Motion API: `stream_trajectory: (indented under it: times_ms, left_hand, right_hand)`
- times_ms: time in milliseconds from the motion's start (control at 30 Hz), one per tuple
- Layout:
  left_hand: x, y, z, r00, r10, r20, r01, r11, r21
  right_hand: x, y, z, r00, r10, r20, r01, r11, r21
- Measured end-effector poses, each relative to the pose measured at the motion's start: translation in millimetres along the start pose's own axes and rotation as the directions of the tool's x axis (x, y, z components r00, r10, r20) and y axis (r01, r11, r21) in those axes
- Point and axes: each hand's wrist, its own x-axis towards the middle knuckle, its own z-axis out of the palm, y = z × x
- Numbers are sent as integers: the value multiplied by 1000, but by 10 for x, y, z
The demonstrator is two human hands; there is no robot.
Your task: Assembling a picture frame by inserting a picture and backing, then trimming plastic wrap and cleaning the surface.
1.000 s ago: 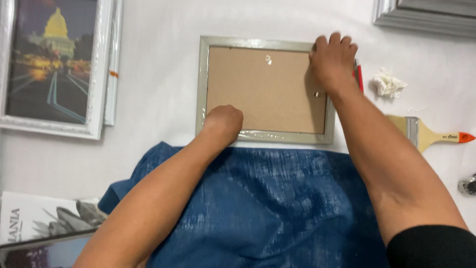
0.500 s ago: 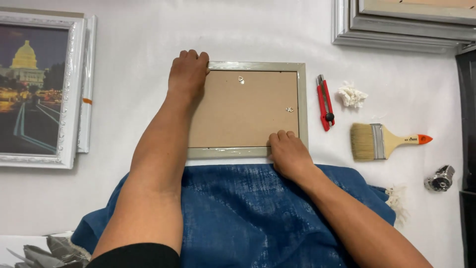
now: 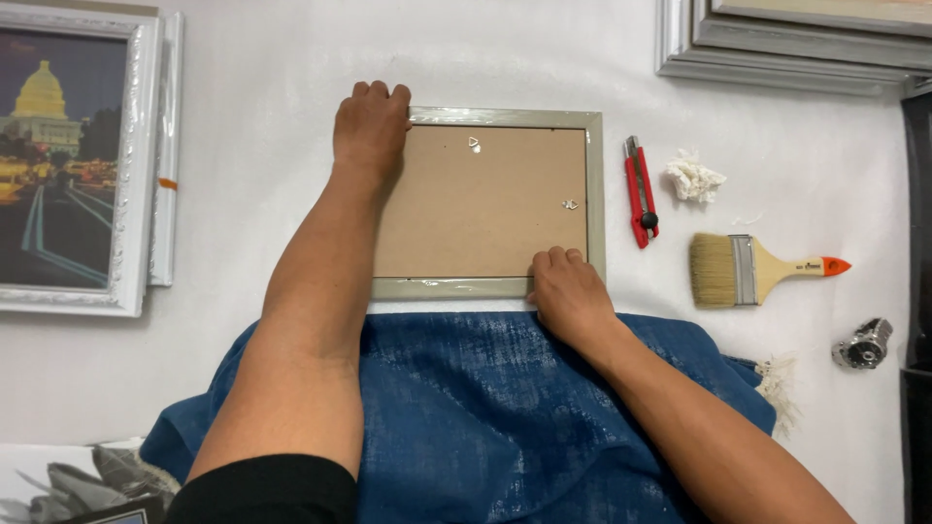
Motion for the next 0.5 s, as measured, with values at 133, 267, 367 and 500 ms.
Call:
stream_trajectory:
  times_ms: [133, 267, 367, 500]
  left_hand:
    - [-101, 173, -409, 978, -58, 202, 63, 998, -17]
    - [-574, 198, -586, 945, -27, 325, 44, 998, -48]
    - [-958, 291, -889, 831, -13, 555, 42, 998, -41]
    - [-1119, 290, -915, 813, -52, 579, 149, 981, -121]
  right_hand:
    - [91, -35, -308, 950, 178, 255, -221, 964, 151]
    - [247, 232, -490, 944, 212, 251, -302, 861, 410]
    - [463, 561, -298, 935, 354, -6, -334, 887, 318]
    - [661, 763, -28, 911, 411, -43, -373, 863, 341]
